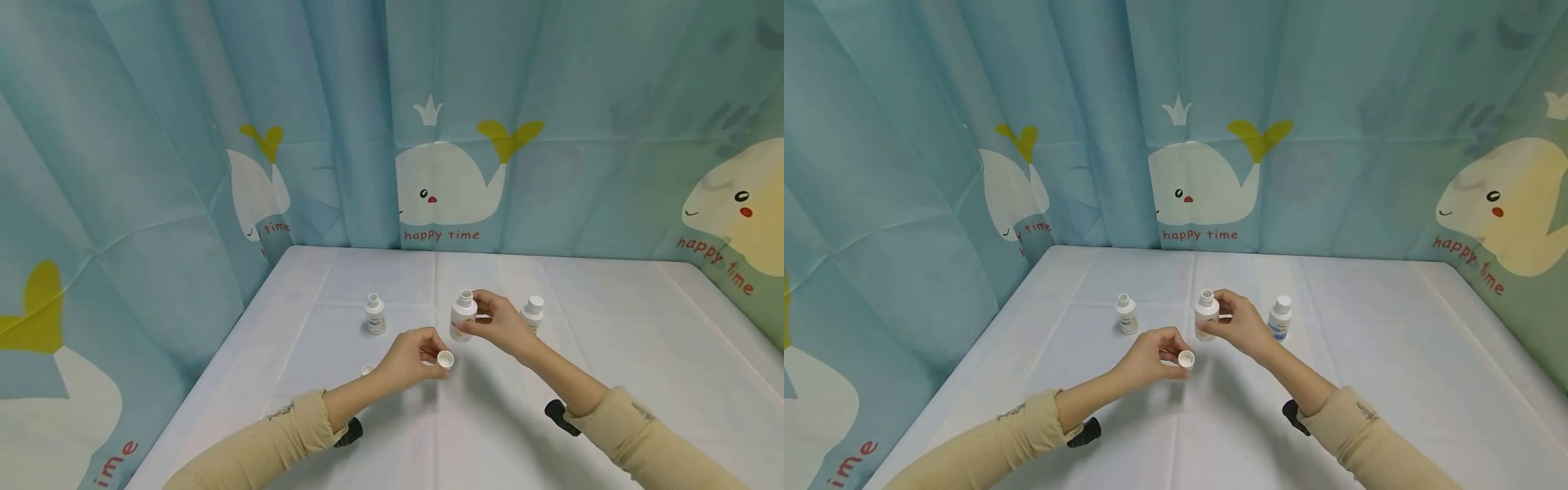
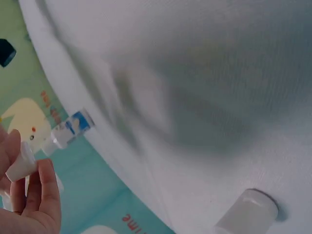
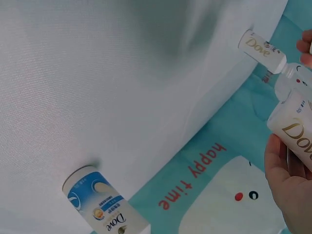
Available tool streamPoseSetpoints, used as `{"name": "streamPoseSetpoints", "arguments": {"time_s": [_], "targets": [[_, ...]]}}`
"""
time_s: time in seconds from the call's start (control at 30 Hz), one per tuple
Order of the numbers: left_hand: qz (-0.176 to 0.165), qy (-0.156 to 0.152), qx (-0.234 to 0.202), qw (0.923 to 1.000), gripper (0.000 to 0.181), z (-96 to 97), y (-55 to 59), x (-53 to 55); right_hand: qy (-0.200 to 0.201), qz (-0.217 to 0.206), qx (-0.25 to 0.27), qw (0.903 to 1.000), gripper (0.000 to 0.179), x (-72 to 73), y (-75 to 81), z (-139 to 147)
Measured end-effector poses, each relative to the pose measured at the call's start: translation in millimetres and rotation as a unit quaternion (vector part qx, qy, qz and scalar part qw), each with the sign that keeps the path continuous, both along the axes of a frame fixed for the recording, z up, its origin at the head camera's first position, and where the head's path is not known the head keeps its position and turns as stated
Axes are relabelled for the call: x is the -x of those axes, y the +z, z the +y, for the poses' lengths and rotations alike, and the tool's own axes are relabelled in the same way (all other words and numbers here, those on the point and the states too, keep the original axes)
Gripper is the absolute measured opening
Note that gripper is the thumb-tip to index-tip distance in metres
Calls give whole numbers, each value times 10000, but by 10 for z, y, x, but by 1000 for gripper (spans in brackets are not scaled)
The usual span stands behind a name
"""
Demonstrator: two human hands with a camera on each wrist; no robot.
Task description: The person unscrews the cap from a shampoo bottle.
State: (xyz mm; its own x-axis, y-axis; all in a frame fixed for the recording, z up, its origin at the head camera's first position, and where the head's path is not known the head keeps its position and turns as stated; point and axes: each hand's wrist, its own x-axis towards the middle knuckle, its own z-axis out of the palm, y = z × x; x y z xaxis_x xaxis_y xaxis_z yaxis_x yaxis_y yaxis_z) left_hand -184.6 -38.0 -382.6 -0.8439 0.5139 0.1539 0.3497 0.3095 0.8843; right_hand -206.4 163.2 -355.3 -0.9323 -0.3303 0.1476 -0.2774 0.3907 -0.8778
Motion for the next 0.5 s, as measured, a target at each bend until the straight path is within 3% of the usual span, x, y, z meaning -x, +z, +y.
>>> {"name": "streamPoseSetpoints", "arguments": {"time_s": [0.23, 0.5], "targets": [[189, 37, 449, 9988, 24, 60, -76, -39, 100, 61, -109, 9999, 41, 110, -101, -15], [261, -114, 510, 9983, 23, 84, -173, -65, 93, -5, -149, 9998, 41, 223, -204, -59]]}}
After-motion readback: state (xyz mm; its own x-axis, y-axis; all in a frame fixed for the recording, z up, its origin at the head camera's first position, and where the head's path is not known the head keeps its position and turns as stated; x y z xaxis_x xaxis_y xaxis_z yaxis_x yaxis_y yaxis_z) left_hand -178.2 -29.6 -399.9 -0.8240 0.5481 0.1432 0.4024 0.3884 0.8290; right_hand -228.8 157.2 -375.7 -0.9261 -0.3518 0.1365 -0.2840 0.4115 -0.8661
